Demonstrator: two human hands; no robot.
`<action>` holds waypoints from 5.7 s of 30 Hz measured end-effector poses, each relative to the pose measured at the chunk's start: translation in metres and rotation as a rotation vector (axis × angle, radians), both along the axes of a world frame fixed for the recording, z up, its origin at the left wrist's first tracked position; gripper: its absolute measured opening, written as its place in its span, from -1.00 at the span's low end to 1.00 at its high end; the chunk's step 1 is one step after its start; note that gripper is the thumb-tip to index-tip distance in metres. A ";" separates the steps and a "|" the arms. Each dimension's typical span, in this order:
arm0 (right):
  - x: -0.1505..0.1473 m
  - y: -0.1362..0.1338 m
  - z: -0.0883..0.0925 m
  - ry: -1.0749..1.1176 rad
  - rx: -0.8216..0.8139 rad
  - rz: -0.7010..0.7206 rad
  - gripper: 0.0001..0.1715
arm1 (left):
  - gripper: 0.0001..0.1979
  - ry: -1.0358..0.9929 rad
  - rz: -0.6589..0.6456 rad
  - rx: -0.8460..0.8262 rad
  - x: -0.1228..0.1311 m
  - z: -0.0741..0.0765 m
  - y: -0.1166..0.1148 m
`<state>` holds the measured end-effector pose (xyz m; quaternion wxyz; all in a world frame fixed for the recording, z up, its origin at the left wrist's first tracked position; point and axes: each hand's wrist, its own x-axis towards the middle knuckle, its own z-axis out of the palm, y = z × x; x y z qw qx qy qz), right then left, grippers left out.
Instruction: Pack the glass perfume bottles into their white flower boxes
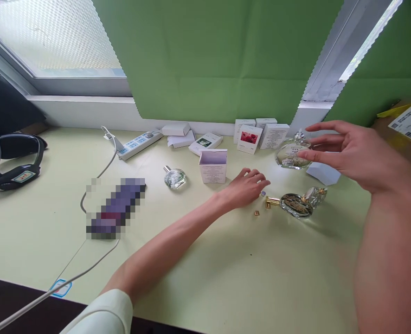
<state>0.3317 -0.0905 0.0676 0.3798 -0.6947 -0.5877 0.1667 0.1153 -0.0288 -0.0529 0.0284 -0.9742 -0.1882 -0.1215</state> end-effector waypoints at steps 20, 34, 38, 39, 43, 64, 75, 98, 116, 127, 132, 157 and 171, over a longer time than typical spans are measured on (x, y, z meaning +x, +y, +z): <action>-0.030 -0.006 -0.012 0.031 -0.209 0.252 -0.35 | -0.74 -0.339 0.077 -0.339 -0.040 0.052 0.030; -0.085 0.007 -0.060 -0.023 -0.380 0.580 -0.54 | -0.77 -0.733 0.135 -0.482 -0.068 0.106 0.023; -0.090 0.011 -0.075 -0.050 -0.356 0.589 -0.62 | -0.81 -0.758 0.097 -0.533 -0.071 0.107 0.024; -0.091 0.011 -0.077 -0.055 -0.351 0.590 -0.63 | -0.83 -0.763 0.092 -0.551 -0.072 0.107 0.025; -0.097 0.010 -0.081 -0.037 -0.370 0.615 -0.67 | -0.88 -0.723 0.107 -0.611 -0.073 0.108 0.025; -0.095 0.022 -0.102 0.085 -0.268 0.627 -0.63 | -0.77 -0.368 0.010 -0.676 -0.082 0.069 0.009; -0.093 0.022 -0.103 0.095 -0.316 0.602 -0.72 | -0.78 -0.275 0.055 -0.694 -0.095 0.066 0.013; -0.092 0.023 -0.105 0.106 -0.284 0.653 -0.66 | -0.84 -0.273 -0.010 -0.685 -0.086 0.060 0.010; -0.095 0.021 -0.100 0.145 -0.309 0.648 -0.51 | -0.73 -0.484 0.175 -1.218 -0.080 0.045 0.013; -0.096 0.020 -0.098 0.143 -0.330 0.623 -0.52 | -0.73 -0.550 0.219 -1.381 -0.077 0.041 0.015; -0.096 0.021 -0.099 0.167 -0.323 0.631 -0.48 | -0.71 -0.557 0.245 -1.351 -0.077 0.041 0.015; -0.063 0.028 -0.090 -0.382 -0.176 0.377 -0.50 | -0.68 -0.610 0.590 -0.651 -0.095 0.027 0.062; -0.080 0.027 -0.113 -0.516 -0.307 0.476 -0.50 | -0.22 -0.463 0.627 -0.987 -0.094 -0.001 0.087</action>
